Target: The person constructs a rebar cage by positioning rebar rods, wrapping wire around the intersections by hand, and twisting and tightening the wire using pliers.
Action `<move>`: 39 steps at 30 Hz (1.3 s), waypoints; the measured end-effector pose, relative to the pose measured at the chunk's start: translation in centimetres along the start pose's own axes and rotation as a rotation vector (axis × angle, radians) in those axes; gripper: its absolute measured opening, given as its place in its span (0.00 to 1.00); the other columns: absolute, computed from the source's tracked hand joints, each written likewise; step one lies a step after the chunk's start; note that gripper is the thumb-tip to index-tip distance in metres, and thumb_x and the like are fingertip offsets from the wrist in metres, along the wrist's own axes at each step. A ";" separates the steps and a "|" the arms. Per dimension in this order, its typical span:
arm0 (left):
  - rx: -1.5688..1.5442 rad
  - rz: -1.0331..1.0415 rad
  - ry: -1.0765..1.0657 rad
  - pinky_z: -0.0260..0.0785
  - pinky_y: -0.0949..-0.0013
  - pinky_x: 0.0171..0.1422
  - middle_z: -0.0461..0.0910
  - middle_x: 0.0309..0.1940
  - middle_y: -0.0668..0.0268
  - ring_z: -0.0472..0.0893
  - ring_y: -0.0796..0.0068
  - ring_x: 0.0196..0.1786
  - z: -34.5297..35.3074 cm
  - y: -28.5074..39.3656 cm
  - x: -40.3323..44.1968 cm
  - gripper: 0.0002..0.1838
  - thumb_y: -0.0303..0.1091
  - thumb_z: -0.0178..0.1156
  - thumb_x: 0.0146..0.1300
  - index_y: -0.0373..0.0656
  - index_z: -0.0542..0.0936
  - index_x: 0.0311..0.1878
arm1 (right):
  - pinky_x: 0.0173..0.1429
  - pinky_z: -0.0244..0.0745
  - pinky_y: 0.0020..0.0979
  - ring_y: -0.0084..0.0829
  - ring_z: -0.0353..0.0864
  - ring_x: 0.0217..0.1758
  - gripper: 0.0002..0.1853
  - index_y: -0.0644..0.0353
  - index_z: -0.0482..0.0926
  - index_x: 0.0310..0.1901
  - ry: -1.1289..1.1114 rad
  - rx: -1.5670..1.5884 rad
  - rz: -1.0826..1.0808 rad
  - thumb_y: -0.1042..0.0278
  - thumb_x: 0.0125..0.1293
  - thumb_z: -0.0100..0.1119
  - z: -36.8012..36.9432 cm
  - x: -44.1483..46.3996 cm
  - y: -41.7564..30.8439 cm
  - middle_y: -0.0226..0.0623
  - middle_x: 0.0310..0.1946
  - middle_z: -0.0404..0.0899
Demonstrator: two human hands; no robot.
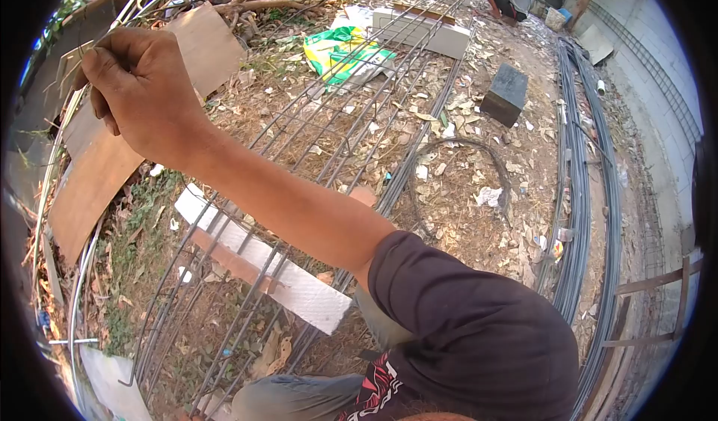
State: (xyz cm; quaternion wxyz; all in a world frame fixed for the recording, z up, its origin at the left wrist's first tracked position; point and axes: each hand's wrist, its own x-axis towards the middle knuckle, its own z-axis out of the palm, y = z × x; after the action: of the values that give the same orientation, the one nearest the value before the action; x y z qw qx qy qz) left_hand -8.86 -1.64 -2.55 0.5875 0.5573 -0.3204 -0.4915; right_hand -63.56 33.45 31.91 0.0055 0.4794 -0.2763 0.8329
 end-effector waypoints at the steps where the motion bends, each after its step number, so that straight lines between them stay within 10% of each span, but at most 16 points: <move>1: -0.027 -0.009 -0.011 0.57 0.68 0.28 0.64 0.24 0.72 0.62 0.73 0.24 0.0 0.0 0.4 0.26 0.53 0.40 0.79 0.41 0.79 0.49 | 0.20 0.62 0.22 0.15 0.71 0.16 0.18 0.63 0.80 0.30 0.014 -0.009 0.009 0.65 0.81 0.55 -0.2 0.2 -0.2 0.29 0.17 0.76; 13: -0.762 -0.132 0.048 0.51 0.72 0.21 0.56 0.18 0.75 0.54 0.78 0.17 -5.2 -0.6 -7.9 0.33 0.61 0.34 0.84 0.38 0.76 0.50 | 0.25 0.62 0.25 0.22 0.64 0.21 0.16 0.58 0.75 0.40 -0.090 -0.202 -0.003 0.53 0.79 0.57 -4.9 2.1 -2.4 0.26 0.25 0.69; 30: -0.842 -0.096 0.035 0.49 0.74 0.22 0.54 0.18 0.76 0.53 0.82 0.18 -4.5 0.0 -9.5 0.37 0.59 0.32 0.85 0.30 0.74 0.61 | 0.33 0.70 0.27 0.23 0.63 0.21 0.19 0.63 0.74 0.47 -0.152 -0.131 0.091 0.51 0.79 0.57 -1.2 1.4 0.3 0.26 0.23 0.66; 39: -0.792 -0.091 -0.032 0.51 0.73 0.20 0.55 0.18 0.74 0.54 0.80 0.17 -7.2 -1.6 -6.0 0.41 0.62 0.28 0.84 0.28 0.74 0.62 | 0.28 0.58 0.24 0.20 0.63 0.24 0.19 0.56 0.77 0.55 -0.069 -0.155 0.088 0.48 0.79 0.55 0.7 0.9 0.1 0.23 0.27 0.67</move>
State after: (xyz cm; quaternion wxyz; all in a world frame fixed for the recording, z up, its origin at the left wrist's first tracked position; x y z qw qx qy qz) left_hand -4.46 6.57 -4.27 0.7295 0.2936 -0.0898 -0.6112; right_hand -63.58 32.82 32.88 -0.0037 0.4932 -0.3609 0.7915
